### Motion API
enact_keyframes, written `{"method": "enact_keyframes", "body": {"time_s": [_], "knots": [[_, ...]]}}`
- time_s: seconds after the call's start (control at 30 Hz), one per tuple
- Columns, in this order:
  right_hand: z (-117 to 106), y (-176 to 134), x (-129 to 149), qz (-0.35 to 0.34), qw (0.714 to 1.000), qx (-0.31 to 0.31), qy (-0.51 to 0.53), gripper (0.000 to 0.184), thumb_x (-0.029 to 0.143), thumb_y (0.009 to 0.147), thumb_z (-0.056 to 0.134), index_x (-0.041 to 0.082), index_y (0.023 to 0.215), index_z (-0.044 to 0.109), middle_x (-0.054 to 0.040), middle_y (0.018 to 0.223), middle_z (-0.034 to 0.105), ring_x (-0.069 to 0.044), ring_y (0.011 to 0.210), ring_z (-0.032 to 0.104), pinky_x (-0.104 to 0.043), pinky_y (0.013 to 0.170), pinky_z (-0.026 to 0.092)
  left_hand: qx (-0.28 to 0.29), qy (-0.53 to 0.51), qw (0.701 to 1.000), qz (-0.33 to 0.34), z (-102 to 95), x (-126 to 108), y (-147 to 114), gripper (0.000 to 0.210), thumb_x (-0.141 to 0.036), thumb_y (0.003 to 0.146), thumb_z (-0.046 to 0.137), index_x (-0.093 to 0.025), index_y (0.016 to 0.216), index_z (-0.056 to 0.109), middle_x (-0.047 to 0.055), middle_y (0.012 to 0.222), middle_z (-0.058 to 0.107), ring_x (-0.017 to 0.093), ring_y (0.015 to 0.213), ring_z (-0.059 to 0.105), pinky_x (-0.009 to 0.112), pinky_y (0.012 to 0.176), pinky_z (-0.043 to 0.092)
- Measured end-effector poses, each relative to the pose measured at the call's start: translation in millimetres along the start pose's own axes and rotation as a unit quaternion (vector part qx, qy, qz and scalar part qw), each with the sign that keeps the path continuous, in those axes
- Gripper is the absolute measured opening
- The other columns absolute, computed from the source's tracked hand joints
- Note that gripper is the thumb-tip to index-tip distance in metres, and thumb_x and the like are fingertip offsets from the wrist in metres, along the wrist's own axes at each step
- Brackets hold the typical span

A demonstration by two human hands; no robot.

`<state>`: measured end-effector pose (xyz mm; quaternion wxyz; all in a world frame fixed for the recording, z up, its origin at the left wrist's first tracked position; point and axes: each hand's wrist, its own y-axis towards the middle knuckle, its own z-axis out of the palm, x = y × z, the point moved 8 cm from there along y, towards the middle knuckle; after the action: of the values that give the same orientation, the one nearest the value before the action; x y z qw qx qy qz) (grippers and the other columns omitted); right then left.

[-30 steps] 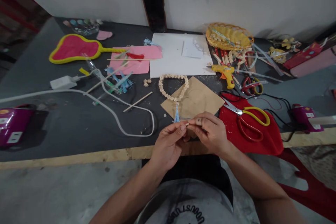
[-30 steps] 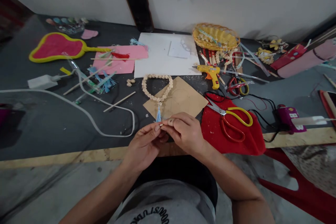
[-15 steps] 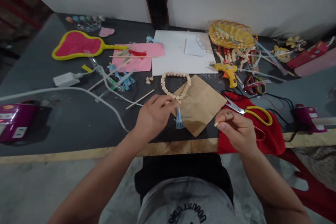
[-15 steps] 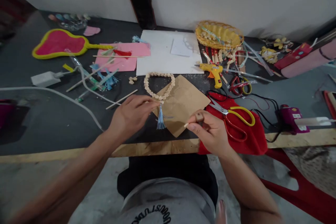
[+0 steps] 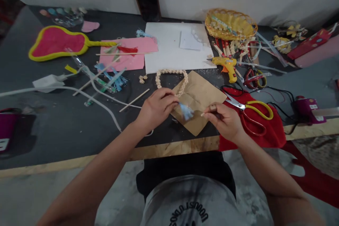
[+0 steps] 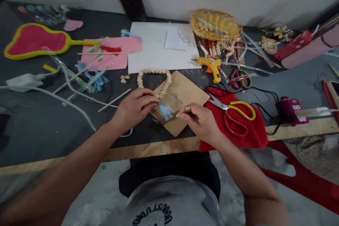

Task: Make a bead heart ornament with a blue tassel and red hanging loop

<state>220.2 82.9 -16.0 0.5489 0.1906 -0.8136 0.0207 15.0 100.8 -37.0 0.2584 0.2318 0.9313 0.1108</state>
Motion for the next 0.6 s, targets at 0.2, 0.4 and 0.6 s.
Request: {"method": "enact_keyframes", "body": {"time_s": [0.2,0.4,0.6], "knots": [[35,13,-4,-0.047,0.992,0.043,-0.107,0.012,0.029,0.093,0.064,0.02,0.087,0.069,-0.0032,0.085,0.073,-0.016,0.079,0.069,-0.028,0.073,0.054,-0.044,0.002,0.994,-0.105,-6.2,13,10,0.017,-0.038,0.089,0.062,-0.026,0.085,0.074,0.005,0.099,0.073,0.028,0.106,0.056,0.049,0.096,0.041],[62,29,0,-0.098,0.95,0.083,-0.285,0.025,0.035,0.1,0.052,0.017,0.094,0.07,-0.0086,0.093,0.073,-0.022,0.091,0.068,-0.034,0.082,0.053,-0.014,-0.053,0.977,-0.204,-3.7,25,14,0.017,-0.039,0.087,0.065,-0.027,0.089,0.076,0.003,0.103,0.071,0.027,0.109,0.055,0.049,0.097,0.038],[79,45,1,-0.114,0.9,0.094,-0.41,0.027,0.032,0.102,0.045,0.017,0.098,0.068,-0.0104,0.1,0.071,-0.022,0.092,0.065,-0.032,0.074,0.048,-0.029,-0.07,0.968,-0.237,-10.8,27,14,0.013,-0.036,0.085,0.068,-0.026,0.085,0.077,0.003,0.108,0.07,0.03,0.116,0.049,0.053,0.1,0.036]]}}
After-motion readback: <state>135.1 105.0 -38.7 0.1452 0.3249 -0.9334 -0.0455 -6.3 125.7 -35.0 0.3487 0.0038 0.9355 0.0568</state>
